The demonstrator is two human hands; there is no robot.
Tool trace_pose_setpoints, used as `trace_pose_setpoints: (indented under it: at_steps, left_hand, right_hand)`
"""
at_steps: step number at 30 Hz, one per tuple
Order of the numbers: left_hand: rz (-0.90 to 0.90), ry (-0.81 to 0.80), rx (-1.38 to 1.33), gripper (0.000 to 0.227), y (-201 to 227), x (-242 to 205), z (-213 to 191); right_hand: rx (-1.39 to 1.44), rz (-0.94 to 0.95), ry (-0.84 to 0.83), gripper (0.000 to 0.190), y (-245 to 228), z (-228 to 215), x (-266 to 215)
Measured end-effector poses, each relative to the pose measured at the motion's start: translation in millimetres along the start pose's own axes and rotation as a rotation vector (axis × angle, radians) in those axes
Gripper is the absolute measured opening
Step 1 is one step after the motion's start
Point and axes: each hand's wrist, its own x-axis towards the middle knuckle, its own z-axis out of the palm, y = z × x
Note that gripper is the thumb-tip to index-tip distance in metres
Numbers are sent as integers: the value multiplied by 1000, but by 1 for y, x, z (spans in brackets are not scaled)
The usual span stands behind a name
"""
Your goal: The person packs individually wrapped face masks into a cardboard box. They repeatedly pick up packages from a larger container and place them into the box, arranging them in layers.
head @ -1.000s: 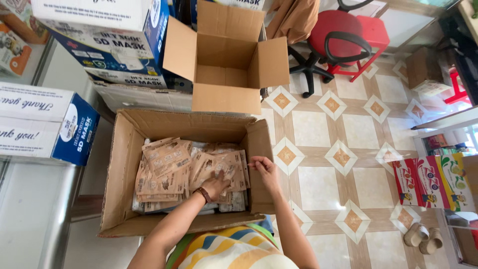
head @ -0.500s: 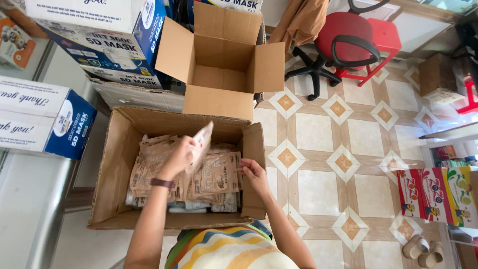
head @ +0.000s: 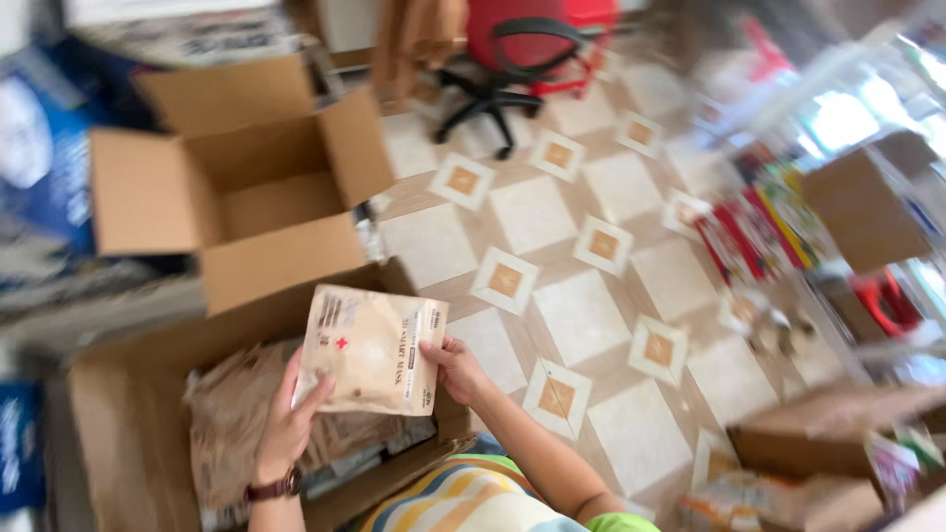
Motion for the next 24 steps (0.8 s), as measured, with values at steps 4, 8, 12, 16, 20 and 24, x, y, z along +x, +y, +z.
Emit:
trace_pose_setpoints:
  at_steps: [4,8,12,16,20,24]
  left_hand:
    - [-92,-211,94,67,4,20,-6]
    - [-164,-225,141,69,7,26,-14]
    - [-166,-211,41,70,5,30,-20]
    - [-169,-254,55,69,8,30,-30]
    - [-224,-283,-9,63,9,22,-38]
    - [-193,-287,-44,58,9,25,-46]
  right_hand:
    - [-55,-173,85,23,-14,5,-15]
    - [-128,-192,154,24,-11,23,-37]
    - [-144,-275,194,25,7,44,-47]
    - [-108,-365,268,24,28,56,-53]
    - [-95,-394,296,23,41,68,-70]
    - [25,-277,349,26,37,83,-73]
